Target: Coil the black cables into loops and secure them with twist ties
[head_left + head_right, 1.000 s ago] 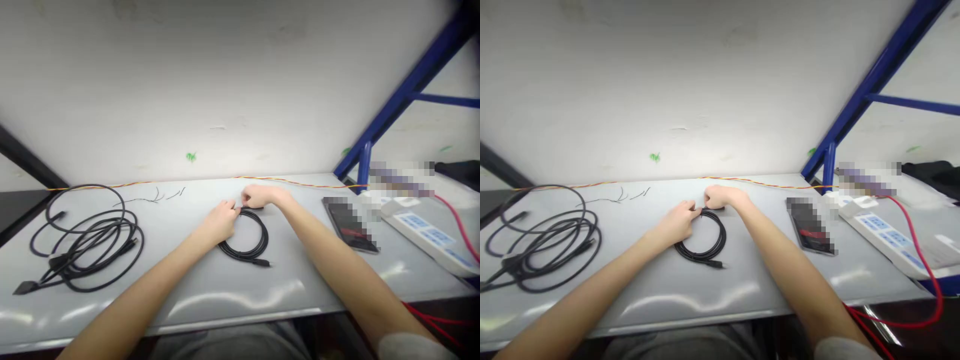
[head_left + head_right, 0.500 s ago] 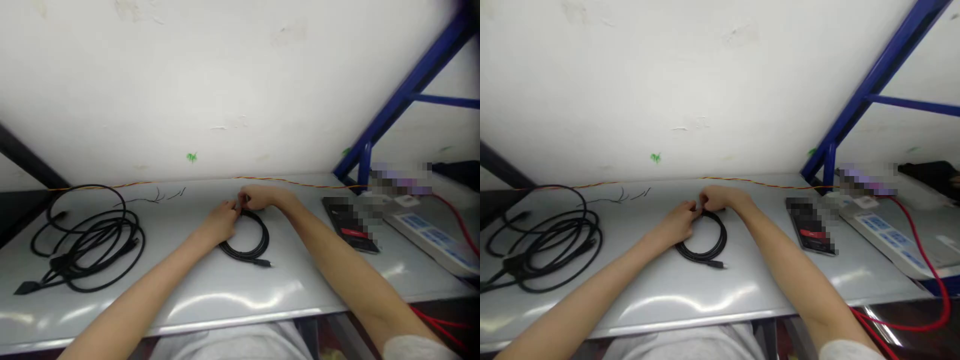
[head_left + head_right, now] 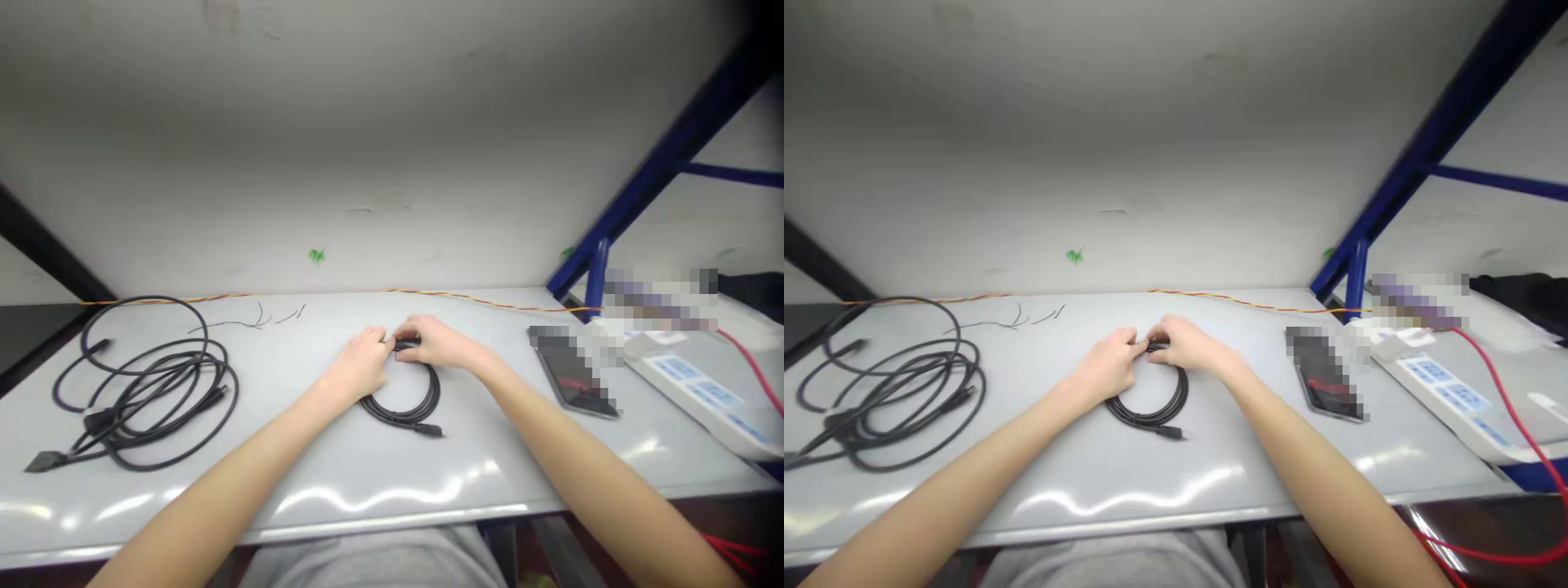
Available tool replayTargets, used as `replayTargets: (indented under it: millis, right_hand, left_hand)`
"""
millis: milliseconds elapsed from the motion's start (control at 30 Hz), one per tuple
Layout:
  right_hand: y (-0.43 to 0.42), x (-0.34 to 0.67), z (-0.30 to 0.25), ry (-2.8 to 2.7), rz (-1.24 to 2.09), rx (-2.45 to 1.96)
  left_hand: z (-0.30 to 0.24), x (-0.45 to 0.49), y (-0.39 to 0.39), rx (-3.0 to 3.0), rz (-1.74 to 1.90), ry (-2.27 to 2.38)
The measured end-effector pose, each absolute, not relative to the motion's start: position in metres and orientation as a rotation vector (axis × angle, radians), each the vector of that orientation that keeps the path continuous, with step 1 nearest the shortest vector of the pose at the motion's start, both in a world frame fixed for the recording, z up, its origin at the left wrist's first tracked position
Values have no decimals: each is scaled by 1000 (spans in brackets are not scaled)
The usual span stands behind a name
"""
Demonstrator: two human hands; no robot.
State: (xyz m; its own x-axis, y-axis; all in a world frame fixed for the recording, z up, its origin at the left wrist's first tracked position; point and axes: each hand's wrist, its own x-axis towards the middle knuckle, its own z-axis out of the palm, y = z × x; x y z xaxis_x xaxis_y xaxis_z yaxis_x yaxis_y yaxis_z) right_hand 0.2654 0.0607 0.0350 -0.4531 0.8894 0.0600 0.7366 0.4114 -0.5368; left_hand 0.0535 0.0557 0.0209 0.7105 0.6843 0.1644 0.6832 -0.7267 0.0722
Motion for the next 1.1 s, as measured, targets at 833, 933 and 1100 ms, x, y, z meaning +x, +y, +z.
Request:
replayTargets:
  millis: [833,933,1100]
  right_hand:
    - [35,270,4,-2355,178,-1154]
    - [37,272,5,-2334,270,-1155]
    - [39,274,4,-2254,391,-1157]
  left_hand:
    - [10,44,72,2892,527,980]
    - [18,42,80,2957,436,878]
    - [27,48,90,3085,303,747]
